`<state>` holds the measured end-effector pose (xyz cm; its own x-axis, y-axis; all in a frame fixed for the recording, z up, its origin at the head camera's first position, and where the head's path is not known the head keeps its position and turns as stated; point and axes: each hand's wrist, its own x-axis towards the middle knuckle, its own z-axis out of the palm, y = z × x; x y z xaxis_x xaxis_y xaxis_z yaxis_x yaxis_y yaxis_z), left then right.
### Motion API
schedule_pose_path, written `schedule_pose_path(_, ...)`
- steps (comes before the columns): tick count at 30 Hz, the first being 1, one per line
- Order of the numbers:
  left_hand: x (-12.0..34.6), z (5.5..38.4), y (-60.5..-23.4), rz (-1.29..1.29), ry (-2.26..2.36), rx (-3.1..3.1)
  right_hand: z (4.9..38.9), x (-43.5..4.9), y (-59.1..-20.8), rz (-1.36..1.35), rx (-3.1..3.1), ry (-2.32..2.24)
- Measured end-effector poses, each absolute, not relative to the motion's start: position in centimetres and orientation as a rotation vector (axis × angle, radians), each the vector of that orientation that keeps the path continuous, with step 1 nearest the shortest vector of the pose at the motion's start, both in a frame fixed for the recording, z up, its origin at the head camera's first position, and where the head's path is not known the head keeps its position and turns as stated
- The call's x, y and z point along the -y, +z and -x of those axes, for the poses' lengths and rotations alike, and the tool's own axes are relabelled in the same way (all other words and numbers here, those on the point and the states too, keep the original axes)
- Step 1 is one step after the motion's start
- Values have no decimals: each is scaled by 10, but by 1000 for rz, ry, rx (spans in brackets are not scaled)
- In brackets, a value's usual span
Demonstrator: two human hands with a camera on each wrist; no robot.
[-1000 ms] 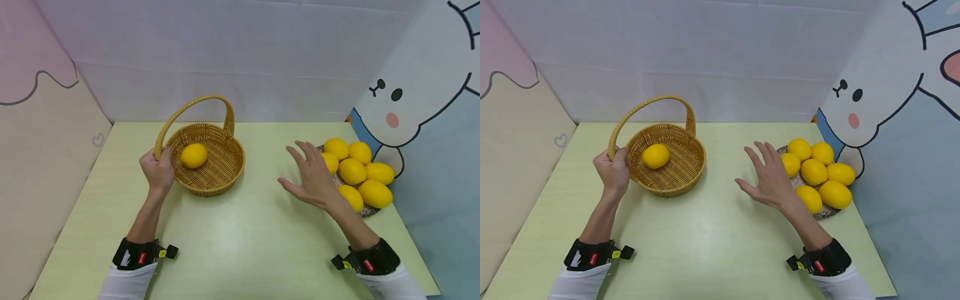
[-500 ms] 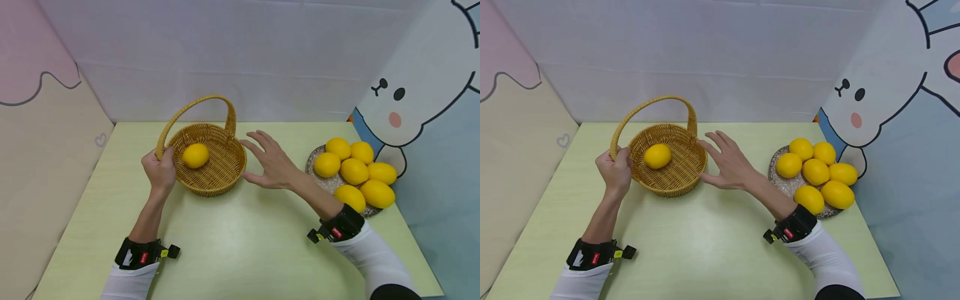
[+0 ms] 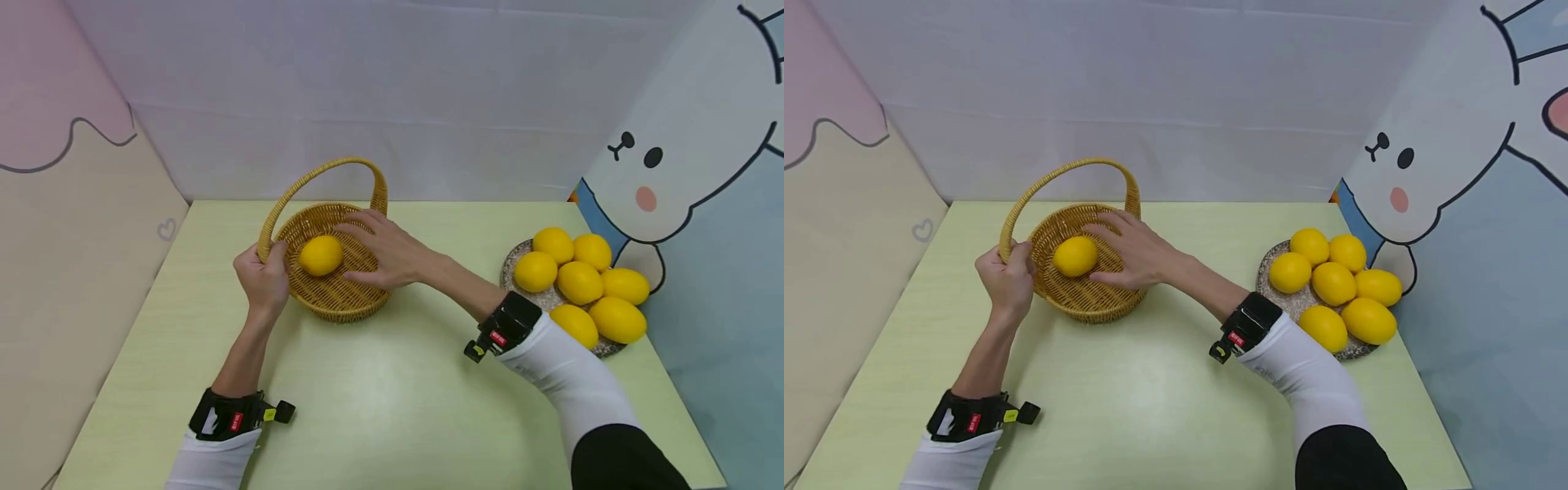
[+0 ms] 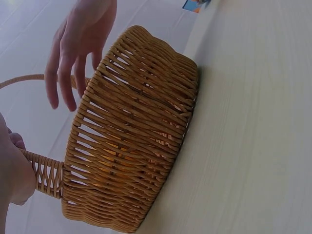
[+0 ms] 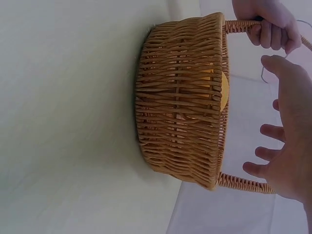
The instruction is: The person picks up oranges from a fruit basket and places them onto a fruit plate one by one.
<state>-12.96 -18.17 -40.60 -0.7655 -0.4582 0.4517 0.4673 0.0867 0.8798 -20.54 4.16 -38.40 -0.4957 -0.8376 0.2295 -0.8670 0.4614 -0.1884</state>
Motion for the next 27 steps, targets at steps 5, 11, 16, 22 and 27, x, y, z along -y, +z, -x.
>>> schedule_pose_path(5, 183, 134, -414, 3, -1770, 1700, 216, -19, -381, -1576, 2697, 362)
schedule_pose_path(11, 188, 144, -431, -2, -1772, 1699, 223, 5, -379, -1595, 2863, 232)
schedule_pose_path(16, 188, 144, -432, 14, -1777, 1709, 227, 21, -382, -1620, 2969, 168)
schedule_pose_path(22, 186, 141, -431, -4, -1793, 1707, 231, 36, -387, -1611, 3067, 4)
schedule_pose_path(27, 185, 140, -430, -5, -1783, 1705, 234, 43, -397, -1607, 3102, -58)
